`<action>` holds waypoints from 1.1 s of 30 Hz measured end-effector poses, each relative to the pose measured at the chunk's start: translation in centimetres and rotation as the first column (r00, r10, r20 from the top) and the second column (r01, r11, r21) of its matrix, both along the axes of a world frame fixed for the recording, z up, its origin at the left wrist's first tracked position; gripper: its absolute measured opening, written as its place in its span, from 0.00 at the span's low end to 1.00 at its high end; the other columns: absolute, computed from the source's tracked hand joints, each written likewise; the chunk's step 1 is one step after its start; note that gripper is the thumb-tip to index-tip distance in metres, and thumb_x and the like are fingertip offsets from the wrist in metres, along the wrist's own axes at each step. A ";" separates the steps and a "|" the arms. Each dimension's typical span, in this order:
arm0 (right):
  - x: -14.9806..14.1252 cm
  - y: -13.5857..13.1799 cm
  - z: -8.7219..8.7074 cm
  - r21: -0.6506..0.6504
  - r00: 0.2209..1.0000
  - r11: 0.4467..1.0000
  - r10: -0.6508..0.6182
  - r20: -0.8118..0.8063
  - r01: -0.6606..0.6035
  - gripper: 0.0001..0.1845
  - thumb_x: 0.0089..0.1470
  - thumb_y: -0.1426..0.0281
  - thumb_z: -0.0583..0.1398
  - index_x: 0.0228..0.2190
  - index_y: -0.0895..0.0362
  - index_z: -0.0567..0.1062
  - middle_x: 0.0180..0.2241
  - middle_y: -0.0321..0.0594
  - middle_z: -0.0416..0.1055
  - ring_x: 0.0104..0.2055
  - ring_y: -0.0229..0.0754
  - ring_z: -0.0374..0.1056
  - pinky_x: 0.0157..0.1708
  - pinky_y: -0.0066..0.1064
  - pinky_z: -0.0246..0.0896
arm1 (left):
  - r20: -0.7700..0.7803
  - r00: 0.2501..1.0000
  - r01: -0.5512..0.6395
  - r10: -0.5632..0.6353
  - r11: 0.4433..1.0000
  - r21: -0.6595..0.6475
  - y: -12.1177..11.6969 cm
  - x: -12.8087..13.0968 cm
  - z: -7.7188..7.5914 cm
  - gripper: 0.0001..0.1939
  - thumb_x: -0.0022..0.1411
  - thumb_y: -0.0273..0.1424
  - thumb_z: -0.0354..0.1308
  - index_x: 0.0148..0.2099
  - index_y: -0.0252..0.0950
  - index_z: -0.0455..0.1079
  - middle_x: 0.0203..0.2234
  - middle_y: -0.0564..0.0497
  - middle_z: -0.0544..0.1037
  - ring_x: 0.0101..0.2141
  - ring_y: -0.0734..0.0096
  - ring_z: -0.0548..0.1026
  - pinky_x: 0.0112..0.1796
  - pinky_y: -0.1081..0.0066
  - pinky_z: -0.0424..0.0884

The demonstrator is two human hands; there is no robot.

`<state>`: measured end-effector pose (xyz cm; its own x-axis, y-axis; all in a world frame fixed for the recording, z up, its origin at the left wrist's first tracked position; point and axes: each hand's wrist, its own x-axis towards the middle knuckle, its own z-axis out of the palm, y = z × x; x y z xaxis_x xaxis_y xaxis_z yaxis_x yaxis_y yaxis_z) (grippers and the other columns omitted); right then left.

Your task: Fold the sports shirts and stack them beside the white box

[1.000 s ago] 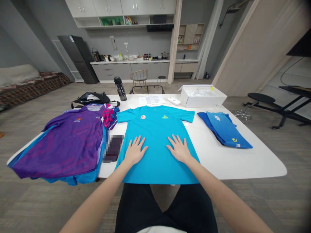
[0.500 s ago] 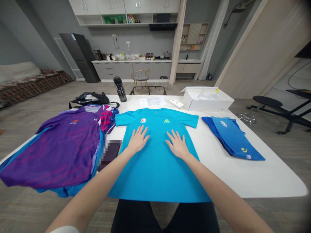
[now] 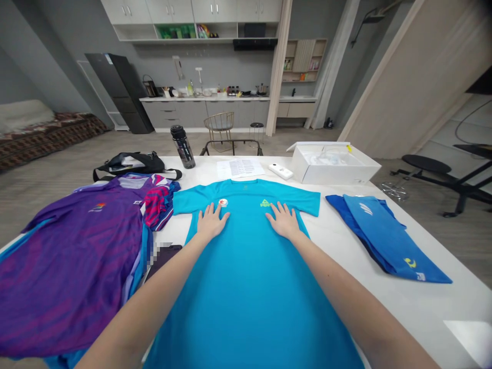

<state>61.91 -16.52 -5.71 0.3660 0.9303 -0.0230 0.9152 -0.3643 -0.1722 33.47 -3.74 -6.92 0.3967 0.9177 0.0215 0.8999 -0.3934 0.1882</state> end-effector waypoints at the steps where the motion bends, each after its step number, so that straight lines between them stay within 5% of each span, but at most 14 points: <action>1: 0.3 0.4 0.2 0.039 1.000 0.999 -0.006 0.008 0.006 0.39 0.67 0.45 0.37 0.70 0.49 0.55 0.72 0.44 0.47 0.73 0.57 0.41 0.69 0.58 0.35 | 0.015 1.000 0.006 -0.007 0.999 0.044 0.7 0.1 0.2 0.39 0.71 0.56 0.32 0.73 0.41 0.56 0.71 0.40 0.55 0.70 0.51 0.53 0.66 0.46 0.48; 4: 1.7 3.0 1.2 0.128 0.999 0.991 -0.046 0.029 0.042 0.38 0.69 0.48 0.34 0.69 0.50 0.57 0.72 0.44 0.47 0.73 0.55 0.42 0.69 0.59 0.32 | 0.038 0.999 0.025 -0.031 0.988 0.155 4.1 0.4 1.1 0.34 0.75 0.47 0.30 0.72 0.38 0.57 0.71 0.41 0.56 0.69 0.53 0.54 0.67 0.49 0.48; 10: 5.6 8.4 1.0 -0.104 0.970 0.972 -0.221 -0.101 0.210 0.37 0.66 0.45 0.34 0.71 0.40 0.49 0.75 0.37 0.36 0.74 0.63 0.32 0.65 0.72 0.27 | -0.047 0.990 -0.140 0.135 0.982 -0.128 12.9 -1.5 1.3 0.37 0.72 0.53 0.32 0.75 0.45 0.48 0.74 0.46 0.45 0.72 0.47 0.43 0.65 0.35 0.40; 14: 7.2 9.2 0.2 -0.095 0.966 0.970 -0.232 -0.115 0.222 0.40 0.63 0.40 0.36 0.71 0.39 0.49 0.75 0.37 0.36 0.74 0.66 0.29 0.63 0.75 0.22 | -0.057 0.956 -0.291 0.286 0.948 -0.125 16.1 -4.2 0.2 0.39 0.70 0.55 0.32 0.75 0.45 0.47 0.74 0.46 0.43 0.71 0.43 0.42 0.65 0.36 0.40; 20: 11.3 6.7 0.1 0.065 0.930 0.932 -0.348 -0.115 0.357 0.34 0.67 0.51 0.39 0.68 0.48 0.59 0.72 0.44 0.48 0.72 0.59 0.42 0.65 0.71 0.32 | -0.027 0.962 -0.272 0.271 0.960 -0.060 17.7 -6.8 -0.6 0.37 0.71 0.51 0.30 0.75 0.42 0.50 0.73 0.45 0.48 0.71 0.45 0.47 0.66 0.41 0.42; 26: 14.9 3.4 0.1 0.077 0.891 0.888 -0.448 -0.075 0.453 0.36 0.66 0.49 0.45 0.68 0.53 0.58 0.72 0.51 0.46 0.72 0.62 0.39 0.63 0.70 0.39 | -0.037 0.944 -0.326 0.328 0.944 0.056 17.1 -6.8 -0.3 0.39 0.71 0.52 0.32 0.75 0.37 0.47 0.73 0.39 0.45 0.71 0.42 0.44 0.64 0.36 0.41; 30: 15.6 3.3 0.6 0.082 0.862 0.859 -0.499 -0.092 0.506 0.36 0.66 0.51 0.45 0.68 0.55 0.56 0.67 0.57 0.56 0.68 0.64 0.50 0.59 0.70 0.47 | -0.077 0.954 -0.298 0.291 0.950 -0.094 17.4 -6.5 0.4 0.38 0.71 0.52 0.31 0.75 0.40 0.48 0.73 0.41 0.46 0.70 0.41 0.46 0.62 0.31 0.43; 33: 16.4 3.3 0.5 0.110 0.847 0.840 -0.530 -0.043 0.531 0.32 0.66 0.55 0.48 0.63 0.59 0.64 0.61 0.60 0.63 0.63 0.64 0.56 0.57 0.67 0.51 | -0.067 0.961 -0.276 0.270 0.954 -0.119 17.7 -7.3 0.8 0.34 0.73 0.46 0.29 0.74 0.40 0.50 0.73 0.43 0.48 0.70 0.46 0.48 0.63 0.33 0.43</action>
<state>78.30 -13.24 -5.22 0.8045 0.5905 0.0639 0.5856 -0.7708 -0.2506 26.14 14.00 -6.15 0.1284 0.9851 -0.1143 0.9791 -0.1076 0.1725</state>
